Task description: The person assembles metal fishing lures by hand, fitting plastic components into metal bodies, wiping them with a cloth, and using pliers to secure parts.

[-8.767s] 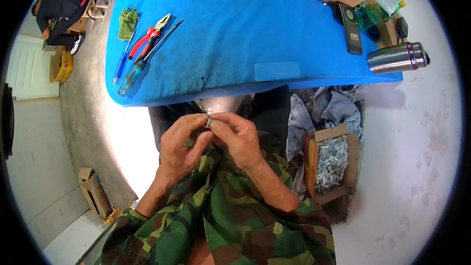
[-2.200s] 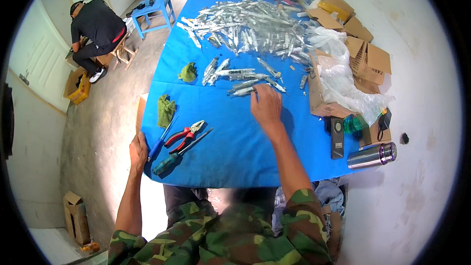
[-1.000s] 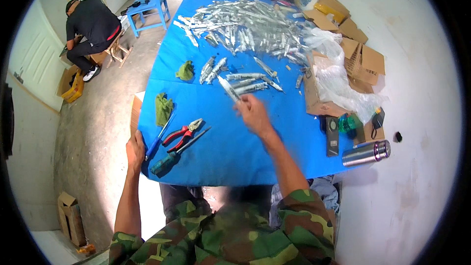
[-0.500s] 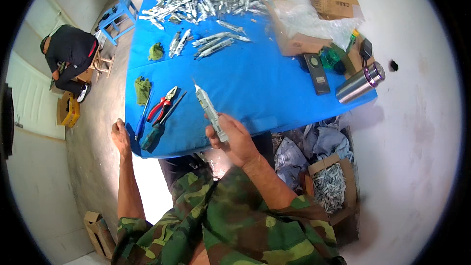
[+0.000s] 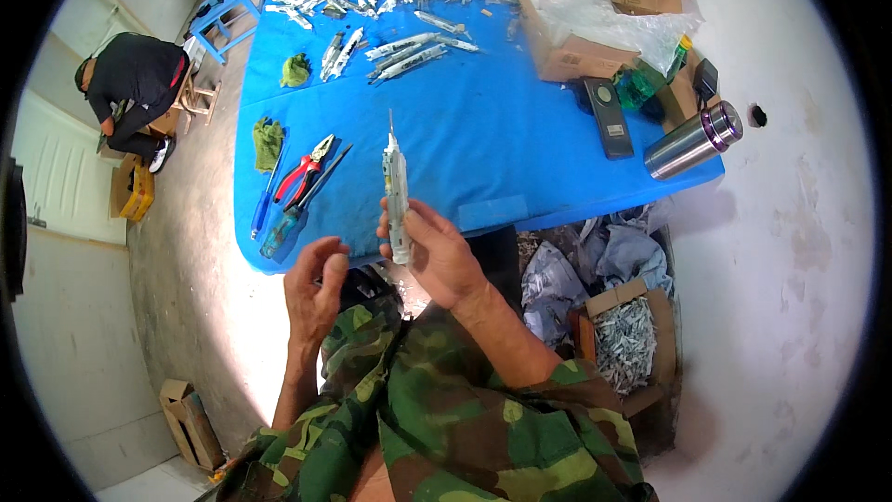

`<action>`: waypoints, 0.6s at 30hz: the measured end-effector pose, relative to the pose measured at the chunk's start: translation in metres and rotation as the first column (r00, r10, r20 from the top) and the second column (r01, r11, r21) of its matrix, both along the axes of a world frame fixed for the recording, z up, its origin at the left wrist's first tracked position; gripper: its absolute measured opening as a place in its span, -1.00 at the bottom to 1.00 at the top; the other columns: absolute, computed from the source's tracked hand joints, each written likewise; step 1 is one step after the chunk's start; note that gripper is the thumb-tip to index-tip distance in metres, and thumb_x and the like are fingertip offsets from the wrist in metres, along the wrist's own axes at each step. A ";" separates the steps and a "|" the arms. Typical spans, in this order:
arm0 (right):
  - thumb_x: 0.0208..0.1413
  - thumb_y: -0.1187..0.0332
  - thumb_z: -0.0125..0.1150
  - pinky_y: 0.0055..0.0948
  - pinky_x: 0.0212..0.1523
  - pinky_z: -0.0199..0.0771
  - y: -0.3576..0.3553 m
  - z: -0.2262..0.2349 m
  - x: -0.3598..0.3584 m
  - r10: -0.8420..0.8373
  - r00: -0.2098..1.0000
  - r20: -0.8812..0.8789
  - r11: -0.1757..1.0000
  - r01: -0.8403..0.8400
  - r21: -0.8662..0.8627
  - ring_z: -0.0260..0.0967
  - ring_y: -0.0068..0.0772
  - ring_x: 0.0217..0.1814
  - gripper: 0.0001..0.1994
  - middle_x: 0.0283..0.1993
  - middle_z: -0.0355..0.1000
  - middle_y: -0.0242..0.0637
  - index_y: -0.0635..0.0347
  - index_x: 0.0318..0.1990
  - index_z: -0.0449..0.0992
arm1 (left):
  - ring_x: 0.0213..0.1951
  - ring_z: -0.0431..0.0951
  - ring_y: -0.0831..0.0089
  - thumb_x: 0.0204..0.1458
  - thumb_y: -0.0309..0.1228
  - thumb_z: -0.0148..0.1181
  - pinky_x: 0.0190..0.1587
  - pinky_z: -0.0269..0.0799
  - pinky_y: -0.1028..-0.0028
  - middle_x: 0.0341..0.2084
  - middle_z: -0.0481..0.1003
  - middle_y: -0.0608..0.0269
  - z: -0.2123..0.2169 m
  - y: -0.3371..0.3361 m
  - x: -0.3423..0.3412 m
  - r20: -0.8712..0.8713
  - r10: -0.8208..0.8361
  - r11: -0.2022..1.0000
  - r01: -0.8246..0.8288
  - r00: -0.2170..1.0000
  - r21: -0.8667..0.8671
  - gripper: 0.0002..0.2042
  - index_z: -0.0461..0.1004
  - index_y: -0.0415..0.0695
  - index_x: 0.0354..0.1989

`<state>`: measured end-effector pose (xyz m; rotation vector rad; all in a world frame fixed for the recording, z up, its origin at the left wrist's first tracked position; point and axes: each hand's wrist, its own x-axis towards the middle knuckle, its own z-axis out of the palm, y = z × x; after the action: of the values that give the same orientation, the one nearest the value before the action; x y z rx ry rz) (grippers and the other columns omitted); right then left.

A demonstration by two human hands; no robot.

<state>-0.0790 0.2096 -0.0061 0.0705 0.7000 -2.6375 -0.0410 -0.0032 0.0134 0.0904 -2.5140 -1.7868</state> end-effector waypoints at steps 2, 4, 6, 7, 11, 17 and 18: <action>0.54 0.30 0.06 -0.34 0.12 0.55 -0.002 -0.002 0.000 0.012 1.000 -0.018 1.000 -0.012 -0.003 0.48 -0.42 0.12 -0.64 0.08 0.51 -0.27 0.27 0.34 0.45 | -0.23 0.66 0.48 0.23 -0.40 0.36 -0.14 0.58 0.46 -0.17 0.68 0.18 0.000 0.010 0.006 -0.009 -0.063 0.998 0.064 0.998 0.027 -0.68 0.57 -0.28 0.09; 0.53 0.31 0.06 -0.34 0.14 0.54 -0.003 -0.008 0.003 0.019 0.999 -0.031 1.000 -0.018 0.009 0.48 -0.42 0.12 -0.65 0.11 0.52 -0.27 0.25 0.34 0.46 | -0.26 0.65 0.49 0.19 -0.38 0.40 -0.16 0.58 0.46 -0.19 0.68 0.18 0.002 0.020 0.010 -0.022 -0.117 0.992 0.118 0.993 0.047 -0.65 0.57 -0.28 0.08; 0.53 0.31 0.07 -0.33 0.16 0.54 -0.004 -0.009 0.005 0.011 1.000 -0.026 0.998 -0.010 0.062 0.48 -0.42 0.12 -0.64 0.13 0.52 -0.26 0.21 0.36 0.45 | -0.28 0.65 0.49 0.14 -0.37 0.45 -0.19 0.58 0.47 -0.23 0.67 0.18 0.006 0.027 0.010 -0.040 -0.164 0.985 0.166 0.986 0.041 -0.62 0.58 -0.28 0.07; 0.53 0.31 0.07 -0.32 0.18 0.53 -0.004 -0.009 0.007 0.007 1.000 -0.021 0.996 -0.005 0.086 0.48 -0.42 0.12 -0.64 0.14 0.52 -0.26 0.20 0.36 0.45 | -0.29 0.65 0.49 0.13 -0.37 0.46 -0.21 0.58 0.47 -0.24 0.67 0.18 0.009 0.029 0.010 -0.034 -0.173 0.985 0.173 0.984 0.022 -0.62 0.58 -0.29 0.06; 0.53 0.32 0.08 -0.27 0.20 0.54 -0.003 -0.002 0.010 0.024 0.999 -0.022 0.993 -0.021 0.115 0.48 -0.41 0.12 -0.66 0.15 0.52 -0.25 0.17 0.35 0.45 | -0.33 0.64 0.50 0.08 -0.35 0.51 -0.29 0.56 0.48 -0.31 0.66 0.18 0.018 0.033 0.011 -0.044 -0.192 0.980 0.189 0.980 -0.062 -0.60 0.60 -0.29 0.03; 0.51 0.38 0.08 -0.24 0.16 0.56 -0.001 0.001 0.009 0.006 1.000 -0.017 0.991 -0.004 0.131 0.48 -0.38 0.12 -0.66 0.16 0.50 -0.22 0.17 0.36 0.42 | -0.35 0.69 0.48 0.10 -0.42 0.47 -0.23 0.60 0.47 -0.35 0.69 0.21 0.014 0.036 0.013 -0.111 -0.186 0.977 0.172 0.976 -0.128 -0.64 0.60 -0.29 0.05; 0.50 0.38 0.08 -0.25 0.15 0.56 -0.002 0.001 0.009 0.003 1.000 -0.025 0.994 0.000 0.111 0.48 -0.38 0.12 -0.65 0.16 0.50 -0.22 0.17 0.36 0.41 | -0.35 0.68 0.49 0.11 -0.44 0.46 -0.23 0.60 0.47 -0.34 0.69 0.22 0.016 0.035 0.013 -0.114 -0.183 0.977 0.167 0.976 -0.133 -0.65 0.60 -0.29 0.05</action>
<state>-0.0700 0.2079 -0.0055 0.0680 0.8552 -2.6003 -0.0276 0.0323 0.0290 -0.2500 -2.6032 -1.6305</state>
